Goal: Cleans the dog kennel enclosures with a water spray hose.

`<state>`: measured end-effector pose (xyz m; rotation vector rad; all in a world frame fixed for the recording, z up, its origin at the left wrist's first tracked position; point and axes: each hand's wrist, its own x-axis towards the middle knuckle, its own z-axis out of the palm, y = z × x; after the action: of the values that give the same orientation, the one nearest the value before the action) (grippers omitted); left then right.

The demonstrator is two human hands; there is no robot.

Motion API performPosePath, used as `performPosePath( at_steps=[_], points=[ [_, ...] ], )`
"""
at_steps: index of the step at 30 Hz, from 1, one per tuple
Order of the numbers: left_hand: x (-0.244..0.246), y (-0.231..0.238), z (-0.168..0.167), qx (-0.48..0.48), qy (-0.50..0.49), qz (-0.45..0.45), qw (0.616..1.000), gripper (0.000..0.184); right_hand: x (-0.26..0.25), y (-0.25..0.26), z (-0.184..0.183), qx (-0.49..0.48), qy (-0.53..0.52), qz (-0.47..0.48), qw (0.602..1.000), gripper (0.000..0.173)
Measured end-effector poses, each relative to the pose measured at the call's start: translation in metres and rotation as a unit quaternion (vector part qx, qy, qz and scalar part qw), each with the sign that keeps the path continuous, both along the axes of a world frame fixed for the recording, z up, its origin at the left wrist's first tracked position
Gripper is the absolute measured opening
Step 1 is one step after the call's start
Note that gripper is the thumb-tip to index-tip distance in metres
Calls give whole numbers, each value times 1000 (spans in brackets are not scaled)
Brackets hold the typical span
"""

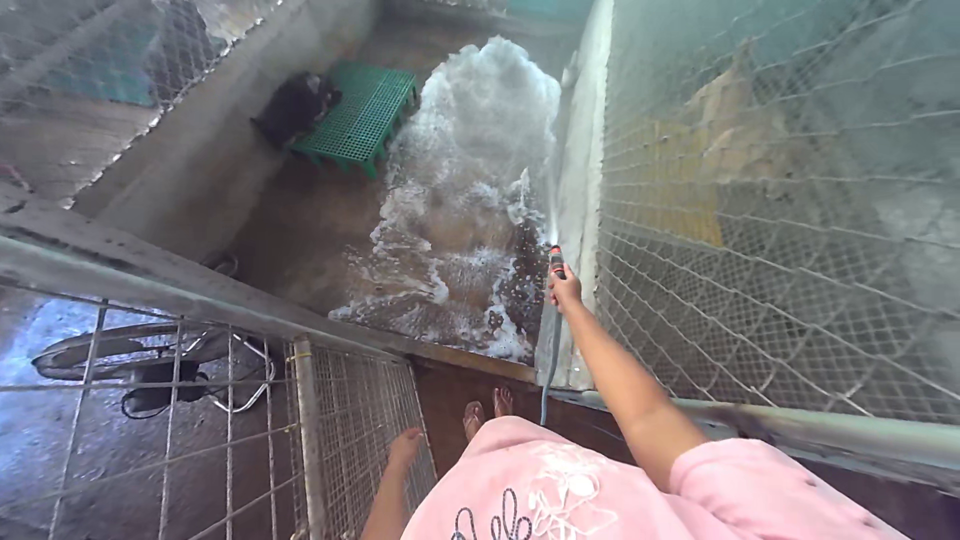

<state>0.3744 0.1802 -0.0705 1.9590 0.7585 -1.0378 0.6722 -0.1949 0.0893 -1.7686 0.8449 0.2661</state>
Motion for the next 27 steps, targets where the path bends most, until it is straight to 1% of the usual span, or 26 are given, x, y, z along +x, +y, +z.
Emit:
performPosePath(
  at_steps=[2, 5, 8, 10, 12, 15, 18, 20, 22, 24, 27],
  points=[
    [2, -1, 1, 1, 1, -2, 1000, 36, 0, -3, 2, -6, 4, -4, 1000, 55],
    [0, -2, 1, -2, -3, -5, 1000, 36, 0, -6, 8, -28, -22, 7, 999, 57],
    [-1, -3, 4, -5, 1, 10, 1000, 36, 0, -8, 5, -44, -45, 17, 998, 58],
    [-3, -3, 4, -4, 3, 24, 1000, 37, -3, -11, 0, -55, -39, 29, 997, 58],
    [-5, -2, 7, -3, 3, 27, 1000, 36, -8, -15, -5, -82, -9, 49, 995, 58],
    [-9, 0, 7, -3, 9, 23, 1000, 36, -18, -26, -17, -130, 66, 95, 985, 56],
    [-12, 2, 4, 3, 14, 8, 1000, 36, -30, -40, -35, -169, 163, 162, 958, 48],
    [-12, 3, 2, 4, 17, 4, 1000, 36, -37, -45, -44, -172, 217, 205, 939, 42],
    [-15, 4, -1, 4, 22, 2, 1000, 37, -42, -47, -49, -164, 245, 248, 923, 39],
    [-16, 4, -4, 1, 24, 1, 1000, 37, -44, -46, -47, -156, 232, 270, 922, 41],
    [-16, 4, -7, 1, 23, 1, 1000, 37, -45, -44, -37, -178, 163, 232, 942, 51]
  ],
)
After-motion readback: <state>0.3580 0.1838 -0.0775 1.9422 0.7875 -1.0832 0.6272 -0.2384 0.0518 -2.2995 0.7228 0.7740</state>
